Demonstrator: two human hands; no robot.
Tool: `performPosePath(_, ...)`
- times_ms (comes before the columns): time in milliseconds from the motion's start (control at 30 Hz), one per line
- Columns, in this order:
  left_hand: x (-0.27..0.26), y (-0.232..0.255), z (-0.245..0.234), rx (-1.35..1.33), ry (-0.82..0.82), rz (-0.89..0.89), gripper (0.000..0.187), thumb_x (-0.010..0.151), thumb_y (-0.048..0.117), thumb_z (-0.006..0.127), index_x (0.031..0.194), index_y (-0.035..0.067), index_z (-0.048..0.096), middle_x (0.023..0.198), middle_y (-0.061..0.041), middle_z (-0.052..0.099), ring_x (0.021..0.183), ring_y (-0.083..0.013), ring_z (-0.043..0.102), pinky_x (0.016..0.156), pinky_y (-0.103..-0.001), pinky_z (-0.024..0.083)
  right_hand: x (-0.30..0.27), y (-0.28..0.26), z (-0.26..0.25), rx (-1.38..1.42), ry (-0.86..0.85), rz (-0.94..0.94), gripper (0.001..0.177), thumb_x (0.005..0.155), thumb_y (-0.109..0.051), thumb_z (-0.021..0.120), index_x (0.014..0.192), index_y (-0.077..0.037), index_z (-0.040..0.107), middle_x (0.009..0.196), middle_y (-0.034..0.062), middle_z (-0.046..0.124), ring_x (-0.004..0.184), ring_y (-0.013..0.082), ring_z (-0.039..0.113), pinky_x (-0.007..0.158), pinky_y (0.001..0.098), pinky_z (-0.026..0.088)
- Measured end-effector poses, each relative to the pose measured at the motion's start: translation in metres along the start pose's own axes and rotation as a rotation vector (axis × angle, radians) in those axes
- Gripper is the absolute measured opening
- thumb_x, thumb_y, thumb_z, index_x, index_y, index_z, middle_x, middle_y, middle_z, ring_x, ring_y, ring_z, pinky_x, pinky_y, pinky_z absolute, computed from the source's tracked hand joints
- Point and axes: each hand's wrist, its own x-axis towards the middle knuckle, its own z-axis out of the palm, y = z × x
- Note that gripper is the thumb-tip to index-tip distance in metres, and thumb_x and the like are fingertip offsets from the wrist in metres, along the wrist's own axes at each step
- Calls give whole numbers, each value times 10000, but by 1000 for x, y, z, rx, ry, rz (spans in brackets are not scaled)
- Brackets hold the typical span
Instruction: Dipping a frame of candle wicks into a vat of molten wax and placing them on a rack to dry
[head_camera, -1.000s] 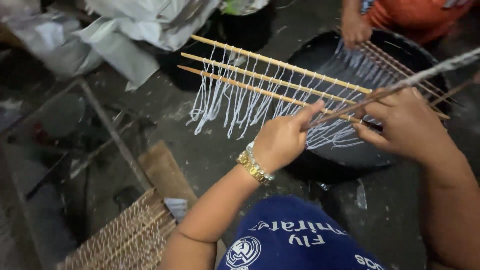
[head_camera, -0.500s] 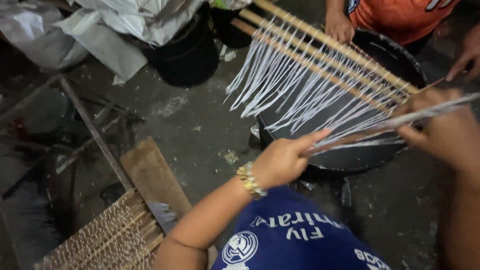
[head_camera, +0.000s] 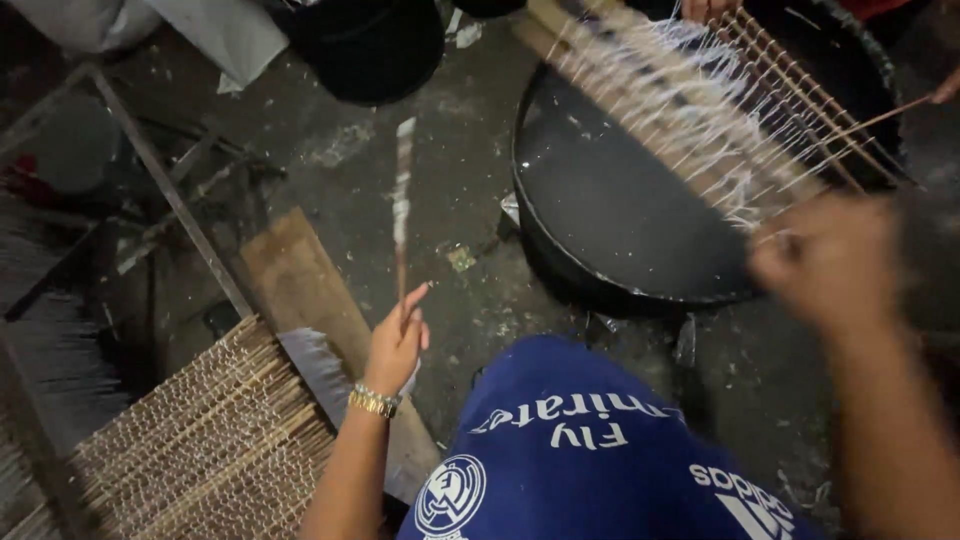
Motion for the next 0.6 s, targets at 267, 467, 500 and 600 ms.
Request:
performPosePath(267, -58, -126, 45, -95, 36, -449, 375, 1054, 203, 484, 1369, 257, 680, 594, -34, 670, 558, -173, 558, 579, -315, 444, -87, -47, 188, 220, -121, 106, 275, 875, -473, 727, 973, -217, 749, 1005, 64, 684, 977, 337, 636, 860, 460, 477)
performPosePath(467, -70, -123, 56, -20, 23, -529, 388, 1041, 175, 501, 1343, 329, 689, 642, -67, 712, 611, -217, 617, 634, -351, 490, -80, -35, 178, 235, -80, 113, 254, 859, -435, 752, 925, -190, 739, 963, 60, 670, 976, 346, 633, 855, 466, 489)
performPosePath(500, -70, -124, 60, -29, 31, -543, 371, 1046, 188, 507, 1331, 330, 698, 651, -52, 718, 613, -193, 615, 635, -325, 491, -73, -29, 169, 214, -57, 74, 280, 850, -420, 764, 928, -152, 735, 967, 102, 680, 962, 375, 641, 852, 482, 499)
performPosePath(600, -65, -136, 73, -48, 9, -524, 354, 1059, 274, 472, 1336, 327, 686, 659, 26, 656, 571, -121, 540, 565, -273, 438, -39, -13, 125, 178, -128, 97, 290, 929, -385, 695, 1008, -110, 744, 1040, 133, 703, 1028, 384, 615, 926, 501, 470)
